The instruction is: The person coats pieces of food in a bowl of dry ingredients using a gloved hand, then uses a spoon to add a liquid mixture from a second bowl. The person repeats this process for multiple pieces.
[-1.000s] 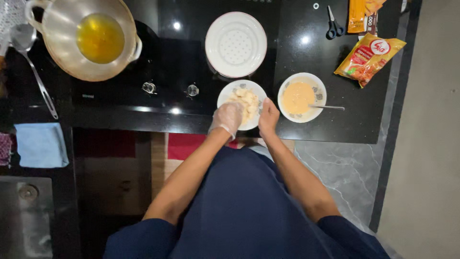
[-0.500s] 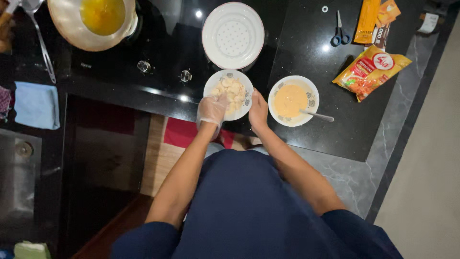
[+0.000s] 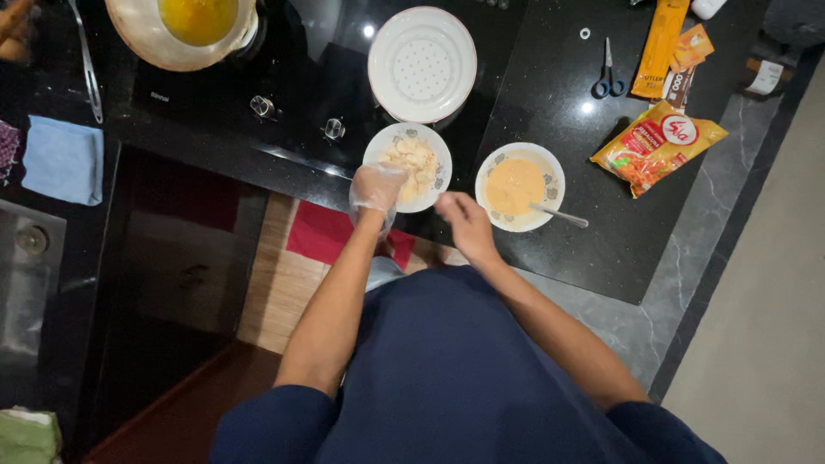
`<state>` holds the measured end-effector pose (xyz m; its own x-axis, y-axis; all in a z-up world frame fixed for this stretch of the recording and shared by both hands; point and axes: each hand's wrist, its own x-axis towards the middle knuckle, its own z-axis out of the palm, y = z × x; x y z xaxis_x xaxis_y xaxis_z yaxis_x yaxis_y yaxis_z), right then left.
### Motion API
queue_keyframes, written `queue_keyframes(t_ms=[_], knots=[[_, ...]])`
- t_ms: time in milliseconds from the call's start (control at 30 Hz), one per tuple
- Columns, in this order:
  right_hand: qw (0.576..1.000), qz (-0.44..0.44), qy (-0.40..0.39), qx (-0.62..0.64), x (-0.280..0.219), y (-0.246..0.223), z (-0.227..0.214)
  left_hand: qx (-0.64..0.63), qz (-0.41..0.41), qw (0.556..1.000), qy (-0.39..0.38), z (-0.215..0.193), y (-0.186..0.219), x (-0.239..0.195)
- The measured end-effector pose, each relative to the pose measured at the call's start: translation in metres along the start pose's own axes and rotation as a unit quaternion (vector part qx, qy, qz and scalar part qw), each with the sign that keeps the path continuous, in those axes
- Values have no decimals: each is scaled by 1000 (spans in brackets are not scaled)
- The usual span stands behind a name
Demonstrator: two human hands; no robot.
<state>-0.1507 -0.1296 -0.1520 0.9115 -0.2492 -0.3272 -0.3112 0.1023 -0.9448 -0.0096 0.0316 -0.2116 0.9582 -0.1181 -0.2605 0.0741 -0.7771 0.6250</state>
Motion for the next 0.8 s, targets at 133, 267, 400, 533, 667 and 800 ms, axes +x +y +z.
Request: queue_keyframes(t_ms=[133, 267, 400, 533, 667, 800], knots=[[975, -37, -106, -192, -13, -44, 25, 86, 11, 996, 10, -10, -6, 1], [921, -132, -123, -346, -13, -78, 44, 82, -84, 993, -6, -10, -3, -2], [904, -142, -101, -390, -6, -81, 52, -15, -76, 996, 41, 2, 9, -8], [876, -237, -109, -404, -5, -69, 56, -78, -115, 990, 21, -1, 14, -13], [865, -263, -130, -406, -10, -65, 54, -198, -126, 971, -38, -13, 18, -14], [860, -289, -133, -398, -12, -67, 52, -342, -164, 924, -59, -16, 23, -18]])
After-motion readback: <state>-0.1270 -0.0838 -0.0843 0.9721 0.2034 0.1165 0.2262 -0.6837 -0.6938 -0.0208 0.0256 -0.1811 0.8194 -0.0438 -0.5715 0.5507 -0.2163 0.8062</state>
